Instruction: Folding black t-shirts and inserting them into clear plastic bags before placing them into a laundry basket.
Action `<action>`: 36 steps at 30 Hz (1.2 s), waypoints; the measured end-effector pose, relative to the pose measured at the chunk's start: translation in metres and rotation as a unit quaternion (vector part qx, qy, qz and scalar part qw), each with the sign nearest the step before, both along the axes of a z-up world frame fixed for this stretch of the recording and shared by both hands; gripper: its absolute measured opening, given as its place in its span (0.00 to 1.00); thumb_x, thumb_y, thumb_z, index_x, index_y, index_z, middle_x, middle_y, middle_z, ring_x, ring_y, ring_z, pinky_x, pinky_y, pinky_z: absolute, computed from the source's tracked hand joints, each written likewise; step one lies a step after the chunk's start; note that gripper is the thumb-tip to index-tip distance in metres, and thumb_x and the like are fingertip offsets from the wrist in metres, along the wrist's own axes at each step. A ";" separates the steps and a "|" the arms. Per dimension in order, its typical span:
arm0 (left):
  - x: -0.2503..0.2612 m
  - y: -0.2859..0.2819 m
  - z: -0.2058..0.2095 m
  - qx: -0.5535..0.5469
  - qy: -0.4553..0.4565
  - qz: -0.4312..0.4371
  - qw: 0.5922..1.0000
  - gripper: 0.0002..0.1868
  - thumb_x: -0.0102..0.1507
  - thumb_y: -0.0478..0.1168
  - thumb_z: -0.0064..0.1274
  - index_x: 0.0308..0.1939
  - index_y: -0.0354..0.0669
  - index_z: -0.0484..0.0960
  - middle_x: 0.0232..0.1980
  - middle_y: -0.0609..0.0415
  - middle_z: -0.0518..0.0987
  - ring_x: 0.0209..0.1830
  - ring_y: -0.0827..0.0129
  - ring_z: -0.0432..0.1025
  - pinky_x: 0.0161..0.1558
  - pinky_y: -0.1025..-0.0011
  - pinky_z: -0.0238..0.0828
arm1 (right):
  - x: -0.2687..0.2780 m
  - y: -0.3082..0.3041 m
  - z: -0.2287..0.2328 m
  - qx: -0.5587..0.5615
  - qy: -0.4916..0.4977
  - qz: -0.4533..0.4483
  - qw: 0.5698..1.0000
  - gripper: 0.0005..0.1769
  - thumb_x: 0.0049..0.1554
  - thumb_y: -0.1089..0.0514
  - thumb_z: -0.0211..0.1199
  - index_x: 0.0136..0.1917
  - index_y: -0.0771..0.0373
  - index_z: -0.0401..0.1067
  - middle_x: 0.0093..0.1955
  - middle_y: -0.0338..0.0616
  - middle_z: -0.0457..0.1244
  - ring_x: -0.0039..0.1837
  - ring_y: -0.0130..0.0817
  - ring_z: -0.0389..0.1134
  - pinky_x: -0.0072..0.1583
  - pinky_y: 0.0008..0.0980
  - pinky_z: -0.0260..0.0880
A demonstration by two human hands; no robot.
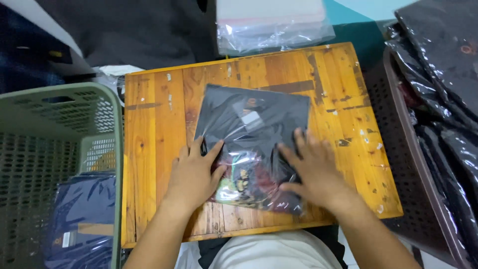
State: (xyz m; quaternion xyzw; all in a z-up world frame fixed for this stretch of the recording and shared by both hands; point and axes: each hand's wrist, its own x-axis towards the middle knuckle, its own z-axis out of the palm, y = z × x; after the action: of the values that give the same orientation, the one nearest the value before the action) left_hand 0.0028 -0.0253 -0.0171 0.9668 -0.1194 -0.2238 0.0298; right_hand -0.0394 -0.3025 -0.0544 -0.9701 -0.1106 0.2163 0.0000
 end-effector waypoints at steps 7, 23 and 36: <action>-0.017 0.005 0.001 -0.094 -0.086 0.066 0.990 0.35 0.64 0.57 0.51 0.75 0.53 0.69 0.68 0.32 0.64 0.65 0.33 0.62 0.56 0.42 0.62 | 0.014 -0.009 -0.014 0.121 -0.121 -0.113 0.979 0.34 0.62 0.44 0.56 0.80 0.46 0.59 0.82 0.52 0.49 0.84 0.53 0.45 0.76 0.58 0.46; 0.016 -0.024 -0.007 -0.055 0.012 0.105 0.993 0.39 0.69 0.68 0.28 0.81 0.62 0.50 0.83 0.36 0.41 0.83 0.38 0.35 0.69 0.26 0.30 | 0.028 0.022 -0.017 0.024 -0.129 -0.013 0.991 0.54 0.51 0.17 0.54 0.82 0.41 0.52 0.85 0.54 0.42 0.85 0.56 0.37 0.77 0.65 0.36; 0.031 0.055 -0.086 -0.239 -0.154 0.271 0.920 0.20 0.68 0.41 0.48 0.61 0.38 0.80 0.50 0.38 0.79 0.56 0.42 0.73 0.54 0.57 0.66 | 0.025 -0.016 -0.022 0.321 -0.074 -0.414 0.849 0.36 0.57 0.48 0.71 0.74 0.59 0.68 0.51 0.49 0.72 0.55 0.43 0.74 0.55 0.44 0.71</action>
State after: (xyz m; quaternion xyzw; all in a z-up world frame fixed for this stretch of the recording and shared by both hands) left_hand 0.0340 0.0298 -0.1033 0.9488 0.0939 -0.0203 0.3010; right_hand -0.0141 -0.3187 -0.0766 -0.8849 0.2385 0.0761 0.3927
